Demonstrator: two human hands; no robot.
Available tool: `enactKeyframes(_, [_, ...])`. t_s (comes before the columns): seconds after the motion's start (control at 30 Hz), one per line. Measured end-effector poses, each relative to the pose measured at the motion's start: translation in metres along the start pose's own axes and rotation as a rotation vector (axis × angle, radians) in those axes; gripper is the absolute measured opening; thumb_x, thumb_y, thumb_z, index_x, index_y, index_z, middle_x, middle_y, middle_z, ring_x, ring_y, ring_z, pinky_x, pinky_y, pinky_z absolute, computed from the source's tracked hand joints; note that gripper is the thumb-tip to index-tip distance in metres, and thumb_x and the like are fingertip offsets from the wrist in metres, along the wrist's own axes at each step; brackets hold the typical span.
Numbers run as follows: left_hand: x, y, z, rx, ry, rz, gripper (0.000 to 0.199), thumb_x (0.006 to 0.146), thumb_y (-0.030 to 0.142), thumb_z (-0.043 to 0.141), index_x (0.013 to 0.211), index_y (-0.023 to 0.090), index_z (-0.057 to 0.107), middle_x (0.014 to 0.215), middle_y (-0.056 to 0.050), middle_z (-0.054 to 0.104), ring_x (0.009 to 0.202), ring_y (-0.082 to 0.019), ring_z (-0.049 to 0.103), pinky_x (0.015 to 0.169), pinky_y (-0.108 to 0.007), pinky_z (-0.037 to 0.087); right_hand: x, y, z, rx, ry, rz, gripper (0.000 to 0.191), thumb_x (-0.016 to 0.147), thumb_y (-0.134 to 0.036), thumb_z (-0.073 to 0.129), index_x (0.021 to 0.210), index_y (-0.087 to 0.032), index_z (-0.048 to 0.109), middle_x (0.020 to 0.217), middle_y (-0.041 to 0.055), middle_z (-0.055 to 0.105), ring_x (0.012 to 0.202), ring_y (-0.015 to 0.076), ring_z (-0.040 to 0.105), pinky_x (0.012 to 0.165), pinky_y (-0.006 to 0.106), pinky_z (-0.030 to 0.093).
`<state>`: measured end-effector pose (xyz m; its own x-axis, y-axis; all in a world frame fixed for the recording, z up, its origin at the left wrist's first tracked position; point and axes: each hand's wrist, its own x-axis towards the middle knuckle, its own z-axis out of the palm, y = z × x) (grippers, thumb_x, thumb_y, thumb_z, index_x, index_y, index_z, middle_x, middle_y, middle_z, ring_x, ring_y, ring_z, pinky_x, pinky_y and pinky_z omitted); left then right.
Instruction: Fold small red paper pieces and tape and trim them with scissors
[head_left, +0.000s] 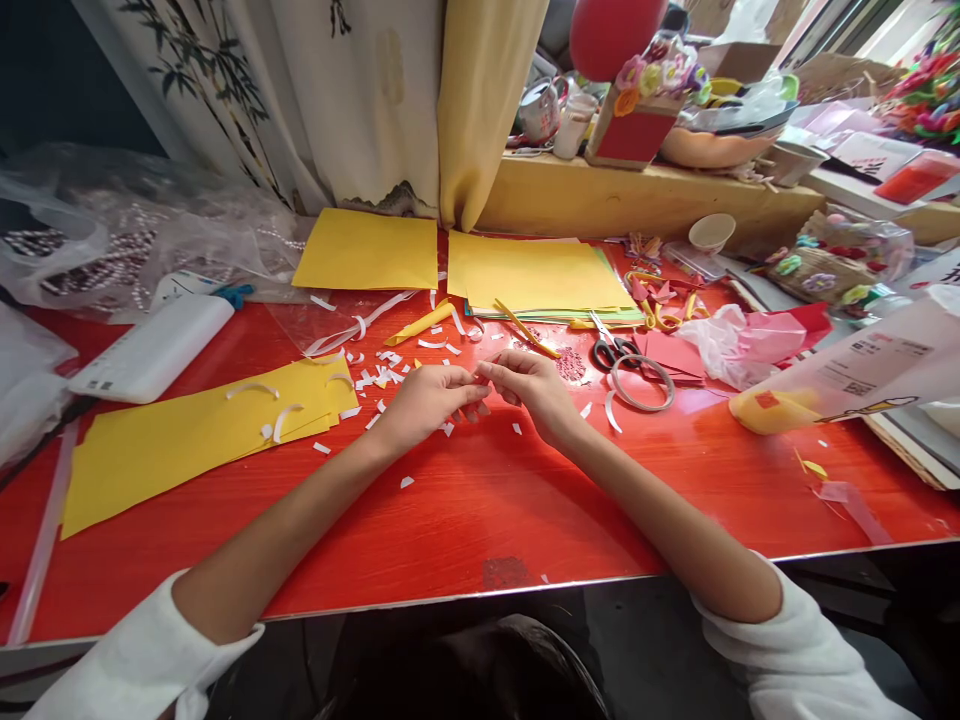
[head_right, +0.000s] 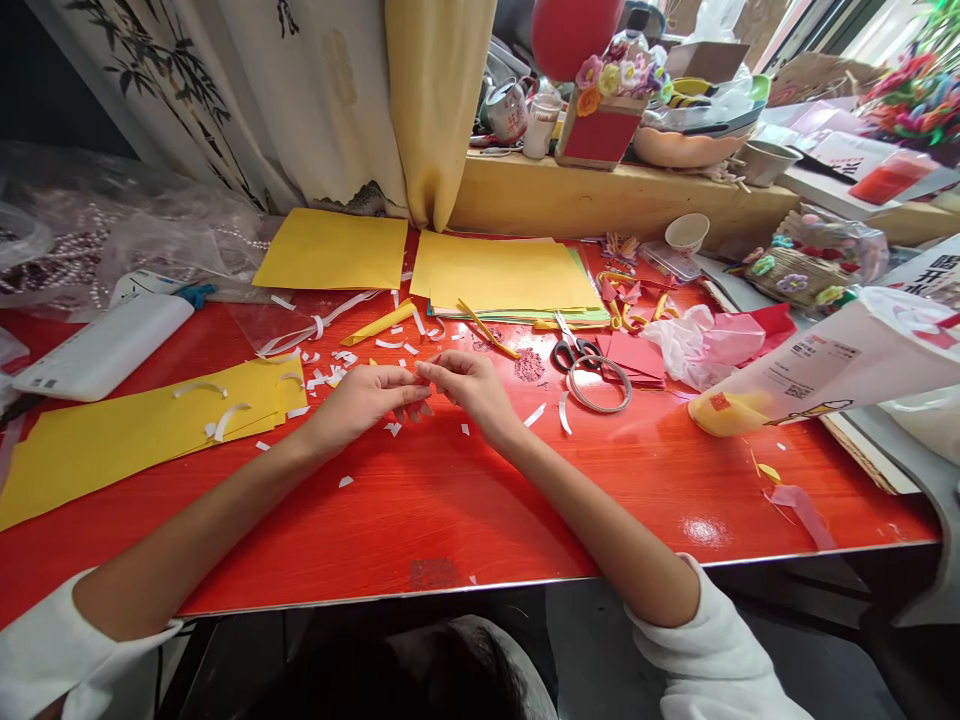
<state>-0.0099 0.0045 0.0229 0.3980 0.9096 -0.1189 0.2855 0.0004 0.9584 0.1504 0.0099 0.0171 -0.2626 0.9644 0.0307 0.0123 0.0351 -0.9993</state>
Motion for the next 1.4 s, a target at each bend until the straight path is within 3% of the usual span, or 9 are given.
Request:
enactKeyframes(0.13, [-0.002, 0.003, 0.004, -0.033, -0.011, 0.001, 0.032, 0.078, 0.045, 0.057, 0.071, 0.014, 0.063, 0.068, -0.003, 0.066, 0.06, -0.011, 0.057, 0.059, -0.023, 0.044, -0.002, 0.0, 0.001, 0.081, 0.018, -0.003, 0.023, 0.078, -0.04, 0.063, 0.078, -0.018, 0.063, 0.055, -0.0044, 0.038, 0.049, 0.0076, 0.029, 0.046, 0.024, 0.02])
enactKeyframes(0.3, [-0.005, 0.003, 0.009, -0.045, -0.073, -0.019, 0.024, 0.08, 0.036, 0.056, 0.072, 0.013, 0.059, 0.07, -0.002, 0.066, 0.056, -0.009, 0.057, 0.053, -0.021, 0.04, -0.005, -0.003, -0.001, 0.021, 0.02, -0.037, 0.025, 0.078, -0.04, 0.063, 0.074, -0.017, 0.068, 0.053, -0.0035, 0.039, 0.05, 0.0078, 0.03, 0.047, 0.023, 0.023])
enactKeyframes(0.43, [-0.007, 0.004, 0.011, -0.085, -0.042, -0.038, 0.024, 0.08, 0.036, 0.055, 0.072, 0.013, 0.056, 0.067, -0.001, 0.065, 0.046, -0.007, 0.055, 0.05, -0.022, 0.04, -0.006, -0.005, 0.0, 0.004, 0.013, -0.045, 0.026, 0.079, -0.041, 0.062, 0.076, -0.017, 0.07, 0.049, -0.005, 0.034, 0.048, 0.0073, 0.027, 0.046, 0.024, 0.022])
enactKeyframes(0.63, [-0.008, 0.005, 0.013, 0.001, -0.055, 0.023, 0.026, 0.081, 0.036, 0.053, 0.067, 0.015, 0.054, 0.065, -0.001, 0.064, 0.057, -0.01, 0.057, 0.059, -0.023, 0.042, -0.003, -0.003, 0.001, 0.048, 0.072, -0.017, 0.026, 0.075, -0.041, 0.065, 0.085, -0.017, 0.069, 0.057, -0.0039, 0.043, 0.048, 0.0063, 0.03, 0.044, 0.022, 0.024])
enactKeyframes(0.83, [-0.01, 0.006, 0.014, 0.05, -0.015, 0.041, 0.034, 0.08, 0.046, 0.053, 0.07, 0.015, 0.061, 0.065, -0.001, 0.061, 0.06, -0.011, 0.054, 0.062, -0.024, 0.042, -0.006, -0.004, 0.005, 0.105, -0.153, 0.017, 0.024, 0.08, -0.041, 0.059, 0.081, -0.017, 0.062, 0.06, -0.0012, 0.056, 0.048, 0.0099, 0.052, 0.048, 0.025, 0.041])
enactKeyframes(0.93, [-0.01, 0.006, 0.012, 0.014, 0.021, 0.062, 0.037, 0.08, 0.046, 0.053, 0.06, 0.015, 0.058, 0.056, 0.001, 0.057, 0.054, -0.009, 0.051, 0.058, -0.023, 0.04, -0.007, -0.007, 0.006, 0.034, -0.088, -0.035, 0.024, 0.079, -0.041, 0.062, 0.089, -0.019, 0.062, 0.058, -0.004, 0.051, 0.047, 0.0074, 0.047, 0.046, 0.022, 0.036])
enactKeyframes(1.1, [-0.01, 0.006, 0.012, -0.008, 0.016, 0.043, 0.037, 0.08, 0.046, 0.054, 0.061, 0.014, 0.061, 0.057, -0.001, 0.059, 0.054, -0.01, 0.053, 0.058, -0.023, 0.042, -0.006, -0.01, 0.003, -0.073, -0.072, -0.104, 0.032, 0.079, -0.045, 0.061, 0.066, -0.018, 0.051, 0.057, -0.0034, 0.049, 0.05, 0.0073, 0.045, 0.045, 0.021, 0.032])
enactKeyframes(1.27, [-0.009, 0.008, 0.012, 0.064, -0.003, 0.024, 0.031, 0.078, 0.044, 0.057, 0.066, 0.016, 0.063, 0.063, 0.0, 0.063, 0.058, -0.01, 0.054, 0.059, -0.022, 0.041, -0.006, -0.012, -0.002, -0.181, -0.006, -0.151, 0.035, 0.08, -0.045, 0.06, 0.063, -0.017, 0.048, 0.055, -0.0039, 0.044, 0.05, 0.0067, 0.039, 0.046, 0.022, 0.029])
enactKeyframes(1.4, [-0.009, 0.007, 0.011, 0.132, 0.067, 0.022, 0.036, 0.079, 0.046, 0.054, 0.062, 0.016, 0.064, 0.054, 0.0, 0.061, 0.052, -0.011, 0.053, 0.059, -0.023, 0.042, -0.006, -0.011, -0.001, -0.207, -0.114, -0.086, 0.033, 0.08, -0.048, 0.058, 0.073, -0.016, 0.054, 0.059, -0.0026, 0.051, 0.05, 0.0075, 0.041, 0.045, 0.021, 0.029])
